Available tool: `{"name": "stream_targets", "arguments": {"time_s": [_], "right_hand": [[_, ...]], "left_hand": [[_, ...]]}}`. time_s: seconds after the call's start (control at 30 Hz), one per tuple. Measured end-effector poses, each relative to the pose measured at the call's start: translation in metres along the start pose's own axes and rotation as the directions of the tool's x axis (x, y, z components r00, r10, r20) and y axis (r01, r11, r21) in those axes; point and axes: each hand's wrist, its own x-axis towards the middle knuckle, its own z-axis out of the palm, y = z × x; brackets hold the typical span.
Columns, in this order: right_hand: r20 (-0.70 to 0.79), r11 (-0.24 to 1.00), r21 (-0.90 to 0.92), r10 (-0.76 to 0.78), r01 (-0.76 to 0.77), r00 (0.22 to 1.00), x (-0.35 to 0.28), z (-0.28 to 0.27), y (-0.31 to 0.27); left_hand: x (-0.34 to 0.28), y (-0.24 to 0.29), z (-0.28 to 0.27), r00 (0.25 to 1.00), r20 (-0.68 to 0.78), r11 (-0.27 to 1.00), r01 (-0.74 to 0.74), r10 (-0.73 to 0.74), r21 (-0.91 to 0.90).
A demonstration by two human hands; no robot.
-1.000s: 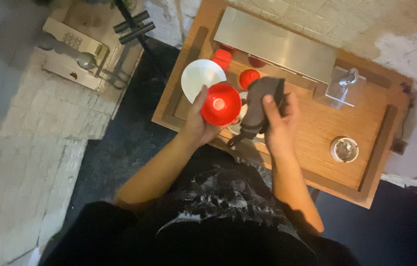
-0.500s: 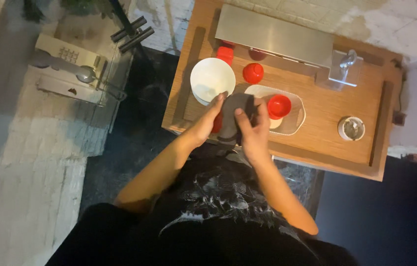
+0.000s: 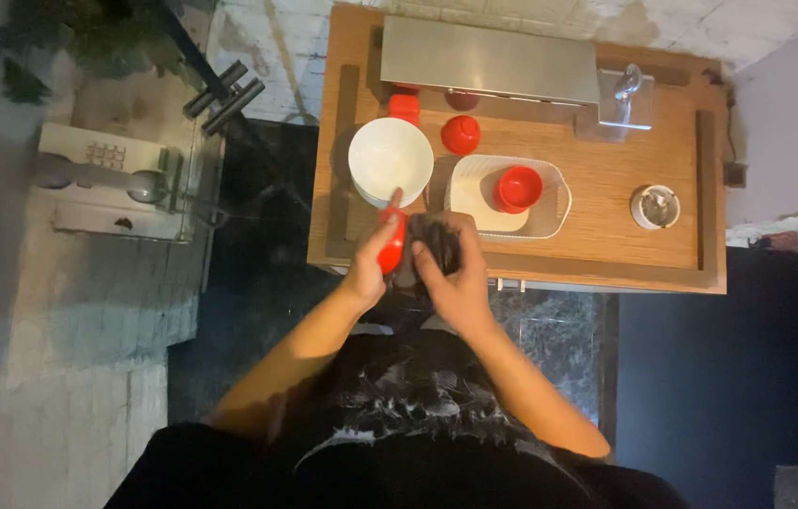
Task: Wiping the inside and outside of a red plastic cup with a dark cleaning cloth.
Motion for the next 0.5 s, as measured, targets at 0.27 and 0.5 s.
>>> {"name": "stream_targets", "arguments": {"time_s": [0.27, 0.5], "right_hand": [[0.02, 0.986, 0.021, 0.167, -0.167, 0.986, 0.003, 0.01, 0.036], [-0.031, 0.964, 0.243, 0.122, -0.111, 0.992, -0.011, 0.052, 0.028]], "left_hand": [[-0.018, 0.013, -0.004, 0.986, 0.159, 0.904, -0.113, 0.051, 0.413], [-0.01, 0.021, -0.012, 0.849, -0.072, 0.763, -0.429, 0.523, 0.484]]}}
